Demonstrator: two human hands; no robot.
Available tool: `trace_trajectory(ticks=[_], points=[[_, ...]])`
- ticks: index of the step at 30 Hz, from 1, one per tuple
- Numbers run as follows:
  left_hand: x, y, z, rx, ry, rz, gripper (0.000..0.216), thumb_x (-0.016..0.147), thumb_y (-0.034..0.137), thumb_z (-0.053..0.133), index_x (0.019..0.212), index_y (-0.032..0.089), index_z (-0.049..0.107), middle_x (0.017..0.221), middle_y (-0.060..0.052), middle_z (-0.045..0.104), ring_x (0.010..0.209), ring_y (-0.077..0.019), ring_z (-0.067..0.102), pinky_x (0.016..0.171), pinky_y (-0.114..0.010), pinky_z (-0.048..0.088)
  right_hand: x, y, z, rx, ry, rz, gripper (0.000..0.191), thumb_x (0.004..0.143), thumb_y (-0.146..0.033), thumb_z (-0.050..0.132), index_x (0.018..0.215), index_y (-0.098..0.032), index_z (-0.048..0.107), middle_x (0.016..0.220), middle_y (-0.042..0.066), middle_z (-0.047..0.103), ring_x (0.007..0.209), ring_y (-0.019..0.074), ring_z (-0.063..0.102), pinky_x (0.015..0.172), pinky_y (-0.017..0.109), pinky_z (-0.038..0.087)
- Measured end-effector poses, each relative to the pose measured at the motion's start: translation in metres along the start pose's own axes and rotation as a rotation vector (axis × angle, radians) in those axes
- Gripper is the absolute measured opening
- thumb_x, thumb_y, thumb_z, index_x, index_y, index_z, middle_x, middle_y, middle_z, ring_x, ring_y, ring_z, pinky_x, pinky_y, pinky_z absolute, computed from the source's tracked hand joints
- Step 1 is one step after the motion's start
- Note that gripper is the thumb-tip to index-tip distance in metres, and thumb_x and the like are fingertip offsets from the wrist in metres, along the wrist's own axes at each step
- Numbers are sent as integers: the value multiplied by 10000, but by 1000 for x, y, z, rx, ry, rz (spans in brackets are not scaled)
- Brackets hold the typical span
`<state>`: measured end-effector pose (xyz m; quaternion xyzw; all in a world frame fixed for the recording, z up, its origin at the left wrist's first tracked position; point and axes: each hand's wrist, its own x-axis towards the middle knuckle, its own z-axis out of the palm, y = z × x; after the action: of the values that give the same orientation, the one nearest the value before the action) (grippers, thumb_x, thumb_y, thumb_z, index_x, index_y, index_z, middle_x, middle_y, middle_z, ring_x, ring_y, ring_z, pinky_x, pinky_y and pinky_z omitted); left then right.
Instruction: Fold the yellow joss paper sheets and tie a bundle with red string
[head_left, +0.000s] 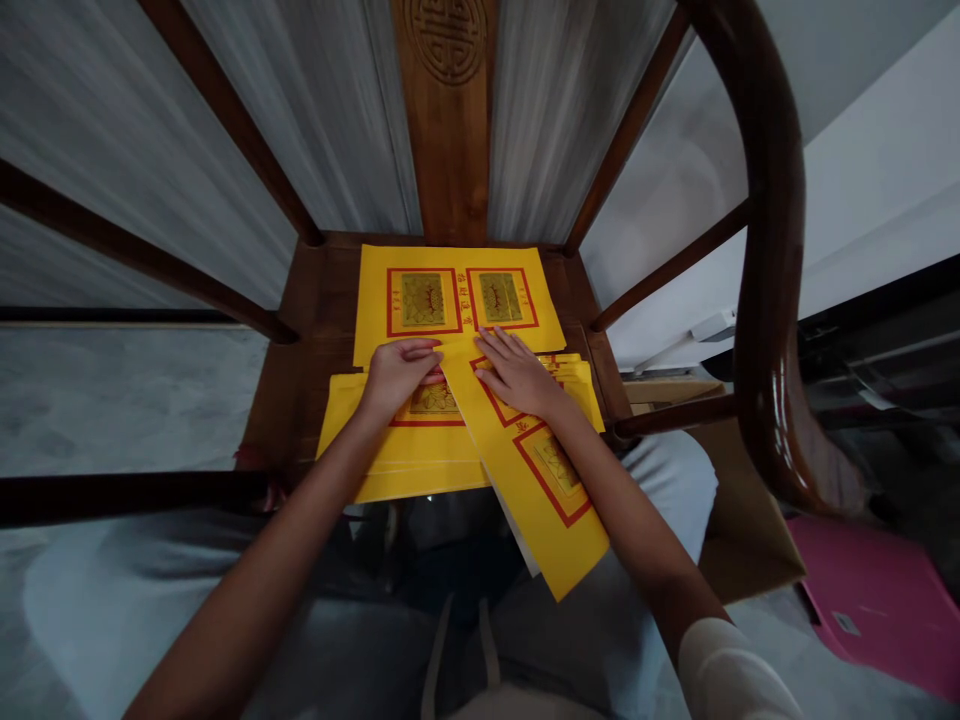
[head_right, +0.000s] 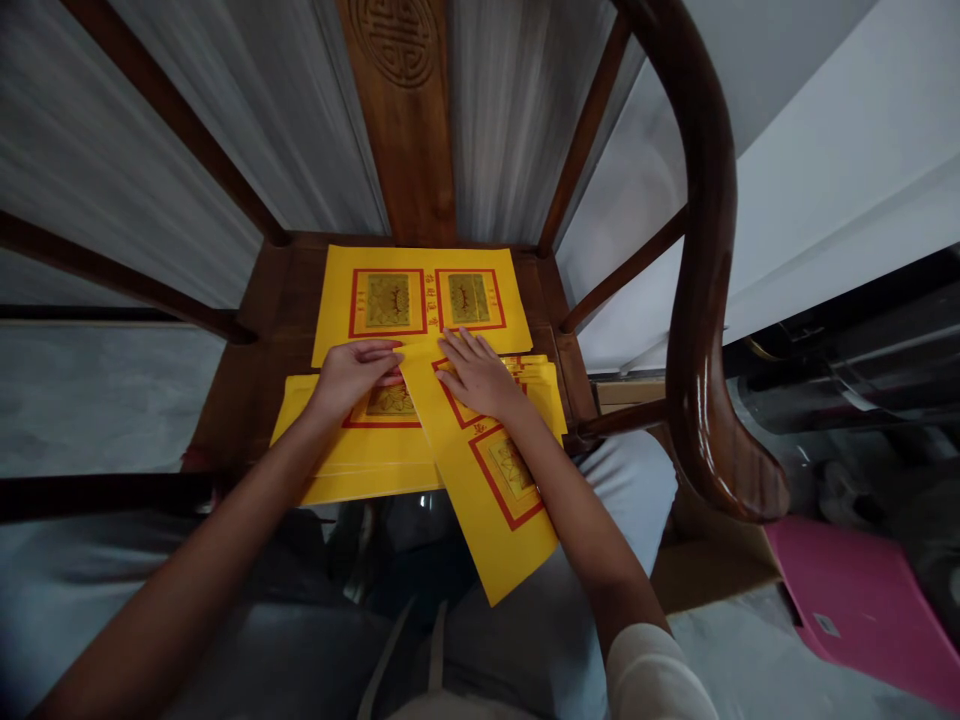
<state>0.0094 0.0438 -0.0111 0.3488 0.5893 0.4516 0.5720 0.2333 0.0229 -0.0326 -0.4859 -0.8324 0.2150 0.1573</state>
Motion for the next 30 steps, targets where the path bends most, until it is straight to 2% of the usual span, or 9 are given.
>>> trace_trajectory(ticks=[11,17,26,30], points=[[-4,3,1,20,-8,-1,251,740,45,826,985,87,794,853,-76,797,644,-147,763,712,-253,685,-1,-11,-5,-149,-37,11,706,1106,-553,231,1678,-155,344,1774,46,269,1679,295,145,1375,517,150],[-10,8,4,49,10,5,164,798,75,794,961,88,777,844,-68,789,593,-123,735,664,-236,674,-3,-19,-4,-263,-33,16,673,1115,-501,215,1682,-158,335,1781,34,252,1677,301,147,1375,512,156],[-6,-1,4,69,20,68,237,731,115,832,962,103,782,876,-57,779,678,-138,747,698,-246,668,-3,-18,1,-326,-1,-15,854,1064,-679,317,1680,-88,301,1784,133,210,1676,371,95,1368,586,85],[-5,-2,3,75,17,74,241,717,135,832,951,106,782,850,-55,774,701,-149,747,715,-256,669,-28,-32,6,-338,-5,-139,821,1079,-647,319,1661,-69,338,1754,157,302,1669,311,183,1382,530,63]])
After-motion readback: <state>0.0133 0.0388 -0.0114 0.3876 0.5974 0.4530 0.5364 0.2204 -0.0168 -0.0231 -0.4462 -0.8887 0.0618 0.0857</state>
